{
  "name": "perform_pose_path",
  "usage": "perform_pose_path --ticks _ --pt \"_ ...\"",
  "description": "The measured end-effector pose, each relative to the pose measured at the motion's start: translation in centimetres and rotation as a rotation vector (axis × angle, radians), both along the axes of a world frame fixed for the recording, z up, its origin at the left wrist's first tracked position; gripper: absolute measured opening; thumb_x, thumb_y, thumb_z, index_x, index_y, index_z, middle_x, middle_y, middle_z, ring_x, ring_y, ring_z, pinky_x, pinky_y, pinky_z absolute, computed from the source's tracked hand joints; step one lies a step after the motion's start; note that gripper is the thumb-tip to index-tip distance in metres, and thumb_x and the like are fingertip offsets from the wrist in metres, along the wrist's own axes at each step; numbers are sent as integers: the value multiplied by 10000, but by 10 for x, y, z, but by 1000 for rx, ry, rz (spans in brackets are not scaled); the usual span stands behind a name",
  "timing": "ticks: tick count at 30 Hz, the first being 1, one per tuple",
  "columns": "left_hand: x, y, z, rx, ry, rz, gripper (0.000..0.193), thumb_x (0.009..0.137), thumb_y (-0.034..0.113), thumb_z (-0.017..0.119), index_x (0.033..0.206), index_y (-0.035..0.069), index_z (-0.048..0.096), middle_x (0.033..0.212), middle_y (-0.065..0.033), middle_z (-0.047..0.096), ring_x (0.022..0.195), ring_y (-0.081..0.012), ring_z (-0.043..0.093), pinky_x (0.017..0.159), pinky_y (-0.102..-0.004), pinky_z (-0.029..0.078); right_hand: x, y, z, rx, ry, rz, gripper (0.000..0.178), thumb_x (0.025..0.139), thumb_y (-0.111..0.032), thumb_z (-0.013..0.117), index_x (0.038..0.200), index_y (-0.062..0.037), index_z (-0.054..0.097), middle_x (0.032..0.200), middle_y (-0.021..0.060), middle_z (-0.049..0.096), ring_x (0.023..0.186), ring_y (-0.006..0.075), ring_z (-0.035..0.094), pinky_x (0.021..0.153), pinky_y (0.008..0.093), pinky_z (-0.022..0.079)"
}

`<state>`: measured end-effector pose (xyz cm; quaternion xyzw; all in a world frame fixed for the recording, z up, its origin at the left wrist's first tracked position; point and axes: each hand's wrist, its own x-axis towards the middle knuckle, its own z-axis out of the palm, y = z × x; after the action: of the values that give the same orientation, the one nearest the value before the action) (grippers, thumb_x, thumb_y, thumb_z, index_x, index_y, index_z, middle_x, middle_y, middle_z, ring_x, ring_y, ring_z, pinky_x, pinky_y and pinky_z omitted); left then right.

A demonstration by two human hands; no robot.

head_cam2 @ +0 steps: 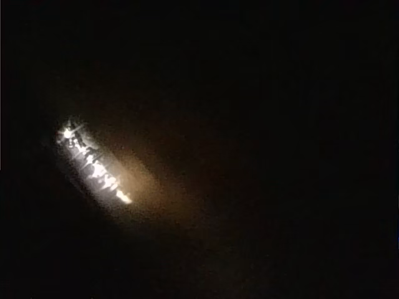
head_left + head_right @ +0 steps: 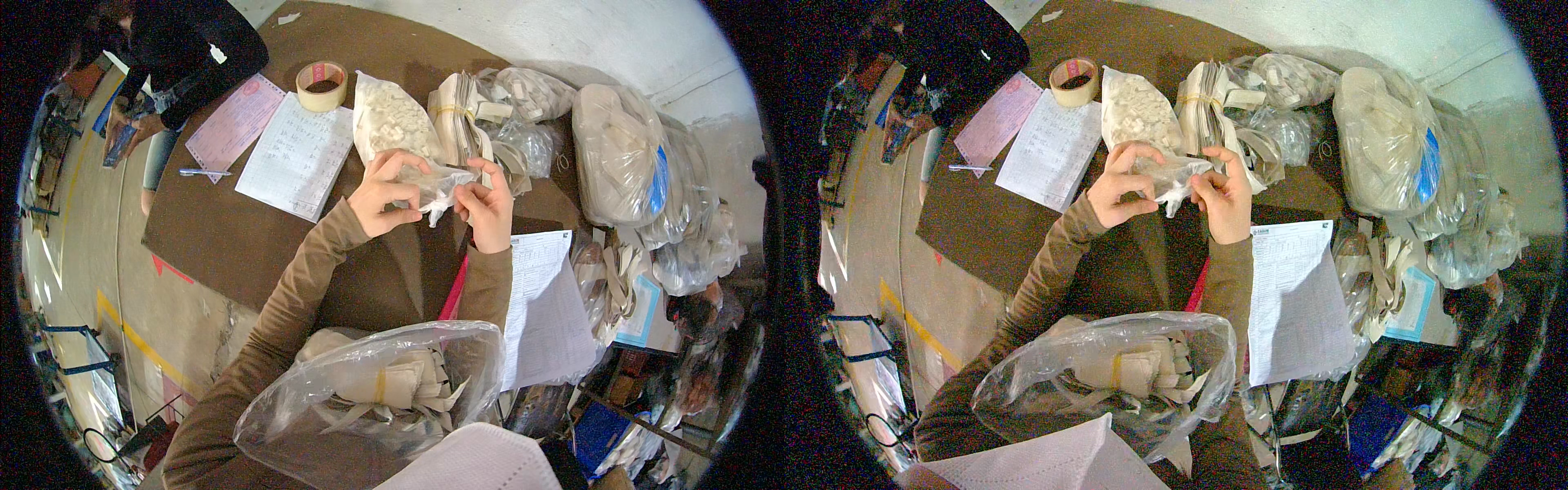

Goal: The person bundles flat beige items with rubber bands, then places the bundles into small plastic bags. They seal the bags and set them on the table. Another person is visible at the same table, but the camera wearer continues packing the bundles.

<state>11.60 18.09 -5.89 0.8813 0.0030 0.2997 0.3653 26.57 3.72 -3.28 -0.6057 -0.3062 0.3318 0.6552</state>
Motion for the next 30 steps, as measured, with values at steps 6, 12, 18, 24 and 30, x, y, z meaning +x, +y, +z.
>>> perform_pose_path --ticks 6,12,18,24,30 --pt "-1 6 2 -61 -51 -18 159 663 117 749 705 109 596 1185 -90 521 1138 -312 433 984 -423 302 10 2 -20 -24 -469 -233 230 808 -57 689 1018 -58 594 664 -12 564 565 59 471 509 219 349" --pt "2 7 -9 -7 -103 58 196 660 138 770 758 113 602 1165 -88 556 1102 -307 473 958 -421 339 -7 1 0 -66 -671 104 150 779 -66 716 916 -43 661 712 61 610 613 131 552 558 262 421" --pt "9 -2 -11 11 -124 122 216 658 181 797 773 130 621 1168 -57 569 1111 -300 476 963 -420 350 -9 4 4 -15 -759 20 76 823 -53 662 876 -12 625 779 117 626 671 236 612 615 317 470" --pt "6 -1 -7 30 -126 107 198 670 156 780 795 131 628 1143 -49 563 1108 -286 472 957 -416 355 4 7 -17 -85 -792 -341 60 879 -87 603 878 -27 597 813 147 620 717 293 610 660 349 472" --pt "6 -1 -7 -102 -95 128 169 700 133 748 818 116 628 1135 -57 560 1108 -292 469 955 -396 359 1 -2 13 79 -691 -198 137 800 -78 696 901 -27 619 804 69 589 700 171 574 633 277 450"
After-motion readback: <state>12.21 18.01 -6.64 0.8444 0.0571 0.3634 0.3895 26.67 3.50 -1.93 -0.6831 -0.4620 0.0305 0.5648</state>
